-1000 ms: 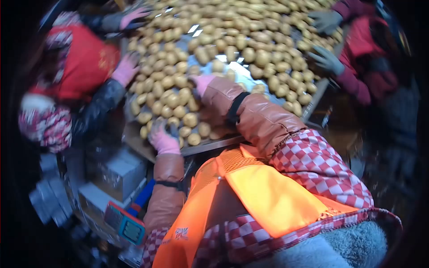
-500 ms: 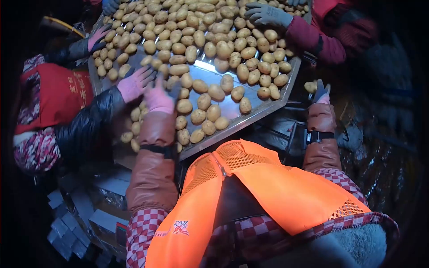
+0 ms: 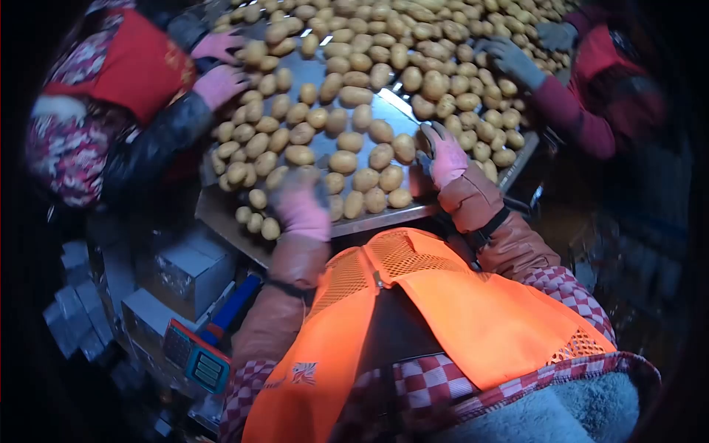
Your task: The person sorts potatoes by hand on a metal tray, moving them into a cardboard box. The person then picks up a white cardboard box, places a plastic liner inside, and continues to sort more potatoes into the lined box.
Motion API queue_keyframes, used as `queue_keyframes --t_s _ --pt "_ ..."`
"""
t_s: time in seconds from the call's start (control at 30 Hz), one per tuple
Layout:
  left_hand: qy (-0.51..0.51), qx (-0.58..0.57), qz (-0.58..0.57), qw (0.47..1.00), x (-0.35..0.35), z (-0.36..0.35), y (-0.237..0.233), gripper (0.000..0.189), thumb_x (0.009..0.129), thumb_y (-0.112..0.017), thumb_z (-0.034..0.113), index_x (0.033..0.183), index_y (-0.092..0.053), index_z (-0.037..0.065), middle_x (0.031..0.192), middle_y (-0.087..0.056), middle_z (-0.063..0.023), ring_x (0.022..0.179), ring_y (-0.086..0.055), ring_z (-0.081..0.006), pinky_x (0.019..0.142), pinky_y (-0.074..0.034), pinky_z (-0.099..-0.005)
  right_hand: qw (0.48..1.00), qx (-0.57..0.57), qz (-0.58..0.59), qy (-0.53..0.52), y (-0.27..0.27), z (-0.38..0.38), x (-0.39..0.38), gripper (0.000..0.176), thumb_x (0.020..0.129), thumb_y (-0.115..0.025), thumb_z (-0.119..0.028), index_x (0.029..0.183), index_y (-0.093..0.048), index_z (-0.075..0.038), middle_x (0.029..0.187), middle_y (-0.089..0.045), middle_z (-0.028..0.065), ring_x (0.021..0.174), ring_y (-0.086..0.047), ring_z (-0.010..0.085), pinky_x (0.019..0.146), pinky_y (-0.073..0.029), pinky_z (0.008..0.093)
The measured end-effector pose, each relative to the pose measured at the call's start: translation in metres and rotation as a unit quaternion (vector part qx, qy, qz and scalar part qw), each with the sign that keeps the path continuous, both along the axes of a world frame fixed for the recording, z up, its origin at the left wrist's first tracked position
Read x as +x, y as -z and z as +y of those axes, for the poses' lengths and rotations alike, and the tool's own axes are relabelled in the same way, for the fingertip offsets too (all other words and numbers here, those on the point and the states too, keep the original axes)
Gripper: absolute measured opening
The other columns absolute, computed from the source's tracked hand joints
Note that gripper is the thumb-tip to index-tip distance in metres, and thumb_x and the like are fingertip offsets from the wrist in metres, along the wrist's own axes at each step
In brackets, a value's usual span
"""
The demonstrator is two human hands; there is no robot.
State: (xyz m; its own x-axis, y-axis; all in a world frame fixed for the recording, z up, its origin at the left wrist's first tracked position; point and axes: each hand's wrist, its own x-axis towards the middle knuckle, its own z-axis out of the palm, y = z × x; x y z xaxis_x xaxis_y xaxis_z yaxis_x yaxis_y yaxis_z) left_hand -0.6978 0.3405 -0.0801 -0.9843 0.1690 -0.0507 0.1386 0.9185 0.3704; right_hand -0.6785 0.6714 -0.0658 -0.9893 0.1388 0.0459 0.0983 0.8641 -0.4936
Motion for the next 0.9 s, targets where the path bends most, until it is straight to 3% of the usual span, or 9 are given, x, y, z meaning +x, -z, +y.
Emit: queue_keyframes --t_s 0.1,0.3,0.4,0.47,0.57,0.63,0.67,0.77,0.9 --pt "0.261 -0.061 0.054 0.962 -0.014 0.075 -0.03 0.052 0.076 -0.072 0.033 0.127 -0.062 0.027 0.134 -0.054 -0.0128 0.132 -0.045 -0.0346 0.114 -0.02 -0.0615 0.989 0.12 -0.084 -0.013 -0.006 -0.057 -0.019 0.061 0.082 -0.068 -0.03 0.139 -0.05 -0.016 0.141 -0.049 0.0156 0.134 -0.04 0.0407 0.103 -0.039 0.0609" --pt "0.108 0.002 0.007 0.994 -0.05 0.014 -0.017 0.048 0.083 -0.067 0.039 0.128 -0.06 0.027 0.131 -0.059 -0.0049 0.126 -0.052 -0.0262 0.111 -0.017 -0.0689 0.972 -0.082 0.104 -0.197 -0.015 -0.058 -0.043 0.049 0.079 -0.071 -0.018 0.127 -0.062 -0.013 0.122 -0.063 0.0142 0.115 -0.058 0.0377 0.098 -0.046 0.0485" --pt "0.057 -0.085 -0.05 0.994 -0.031 -0.048 0.018 0.046 0.084 -0.066 0.031 0.13 -0.059 0.026 0.13 -0.06 -0.0044 0.125 -0.054 -0.0231 0.109 -0.025 -0.0628 0.96 -0.273 0.059 0.037 -0.029 0.003 -0.092 0.034 0.083 -0.07 -0.015 0.116 -0.067 -0.008 0.112 -0.066 0.0186 0.107 -0.062 0.0351 0.096 -0.049 0.0401" --pt "-0.026 -0.132 -0.099 0.986 -0.018 -0.069 0.011 0.05 0.083 -0.066 0.024 0.132 -0.058 0.026 0.131 -0.059 -0.0062 0.126 -0.053 -0.0243 0.107 -0.034 -0.0552 0.958 0.13 0.237 0.094 -0.026 0.042 -0.118 0.048 0.087 -0.069 -0.035 0.129 -0.06 -0.013 0.112 -0.066 0.0181 0.105 -0.061 0.0397 0.093 -0.049 0.0457" --pt "-0.132 -0.164 -0.123 0.97 -0.027 -0.064 -0.036 0.054 0.079 -0.067 0.018 0.131 -0.058 0.028 0.131 -0.059 -0.0069 0.126 -0.053 -0.0254 0.105 -0.037 -0.0514 0.964 0.172 -0.036 0.201 -0.029 0.011 -0.119 0.061 0.087 -0.068 -0.047 0.136 -0.054 -0.014 0.113 -0.065 0.0212 0.105 -0.061 0.0431 0.093 -0.05 0.0471" --pt "-0.097 -0.151 -0.054 0.982 -0.05 -0.046 -0.047 0.054 0.078 -0.069 0.018 0.131 -0.058 0.028 0.131 -0.058 -0.0066 0.126 -0.053 -0.0266 0.105 -0.037 -0.0523 0.99 -0.102 0.07 0.065 -0.01 -0.011 -0.109 0.059 0.087 -0.064 -0.053 0.132 -0.057 -0.016 0.111 -0.067 0.0199 0.1 -0.064 0.0433 0.089 -0.05 0.0488" --pt "-0.073 -0.114 -0.035 0.99 -0.07 -0.037 -0.039 0.055 0.078 -0.069 0.017 0.131 -0.059 0.027 0.131 -0.059 -0.0066 0.125 -0.053 -0.0279 0.105 -0.037 -0.053 0.994 -0.022 -0.082 0.074 -0.029 -0.038 -0.106 0.048 0.09 -0.061 -0.042 0.131 -0.058 -0.018 0.112 -0.066 0.0175 0.107 -0.062 0.0413 0.09 -0.05 0.0488" --pt "-0.036 0.096 0.056 0.993 -0.142 0.003 -0.013 0.049 0.082 -0.072 0.034 0.129 -0.062 0.021 0.135 -0.056 -0.0133 0.127 -0.051 -0.034 0.106 -0.039 -0.0494 0.989 0.138 0.038 0.023 -0.007 -0.114 -0.062 0.054 0.086 -0.063 -0.027 0.138 -0.049 -0.022 0.133 -0.051 0.0181 0.127 -0.048 0.0388 0.109 -0.033 0.0563" --pt "0.072 -0.076 0.074 0.992 -0.118 0.023 -0.016 0.051 0.082 -0.073 0.037 0.13 -0.062 0.021 0.145 -0.047 -0.0127 0.134 -0.042 -0.0367 0.108 -0.038 -0.049 0.982 -0.011 -0.057 -0.18 -0.006 -0.105 -0.03 0.058 0.086 -0.069 -0.028 0.14 -0.051 -0.019 0.132 -0.056 0.0175 0.119 -0.056 0.0335 0.095 -0.049 0.0452"
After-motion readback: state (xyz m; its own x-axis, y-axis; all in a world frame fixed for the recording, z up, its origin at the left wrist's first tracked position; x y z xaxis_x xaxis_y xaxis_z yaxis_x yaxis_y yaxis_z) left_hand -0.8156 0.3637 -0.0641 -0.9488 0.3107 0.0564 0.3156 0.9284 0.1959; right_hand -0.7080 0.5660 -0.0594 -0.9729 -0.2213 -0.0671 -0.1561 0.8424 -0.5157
